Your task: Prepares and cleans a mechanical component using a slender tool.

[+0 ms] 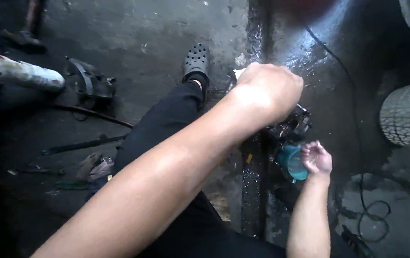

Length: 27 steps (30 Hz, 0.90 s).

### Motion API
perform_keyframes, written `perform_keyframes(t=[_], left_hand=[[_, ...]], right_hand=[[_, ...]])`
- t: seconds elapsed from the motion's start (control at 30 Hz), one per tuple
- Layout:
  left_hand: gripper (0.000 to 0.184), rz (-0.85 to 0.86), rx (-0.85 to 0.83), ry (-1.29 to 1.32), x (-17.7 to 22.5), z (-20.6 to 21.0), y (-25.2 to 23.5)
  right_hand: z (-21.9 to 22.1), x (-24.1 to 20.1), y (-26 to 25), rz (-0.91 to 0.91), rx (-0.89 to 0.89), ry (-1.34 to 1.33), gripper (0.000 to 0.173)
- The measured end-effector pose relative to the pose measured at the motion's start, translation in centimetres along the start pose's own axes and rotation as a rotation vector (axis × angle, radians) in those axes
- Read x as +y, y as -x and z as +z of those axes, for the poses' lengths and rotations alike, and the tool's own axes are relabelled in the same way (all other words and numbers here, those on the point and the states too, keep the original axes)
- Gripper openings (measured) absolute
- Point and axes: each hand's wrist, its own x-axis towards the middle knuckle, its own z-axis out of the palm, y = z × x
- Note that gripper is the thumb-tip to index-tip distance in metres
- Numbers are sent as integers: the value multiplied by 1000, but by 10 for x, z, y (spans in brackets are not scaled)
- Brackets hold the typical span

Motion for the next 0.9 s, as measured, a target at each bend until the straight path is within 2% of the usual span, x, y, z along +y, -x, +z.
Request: perform_keyframes(t=[0.13, 0.23, 0.33, 0.47, 0.5, 0.57, 0.63, 0.8, 0.9], left_hand=[[18, 9, -32, 26, 4, 1, 4], [20, 7, -27, 36, 1, 2, 7], [19, 1, -15, 56, -3, -2, 8], [16, -8, -14, 72, -7, -4, 10], [15, -9, -19, 74, -7, -4, 11], [15, -5, -23, 78, -9, -3, 13], [12, 1, -16, 92, -11, -4, 14], [11, -12, -19, 122, -13, -7, 16], [10, -9, -11, 147, -17, -10, 18]], right_hand=[[53, -49, -2, 29, -10, 475, 47], [77, -61, -15, 48, 4, 886, 42], [86, -55, -29, -59, -66, 1317, 38], [82, -48, -38, -338, -200, 1809, 18], [81, -48, -38, -355, -227, 1896, 29], [77, -47, -40, -292, -226, 2025, 63], [74, -44, -40, -295, -198, 2071, 82], [67, -37, -33, -365, -77, 2053, 91], [62, -23, -19, -548, -50, 2091, 81]])
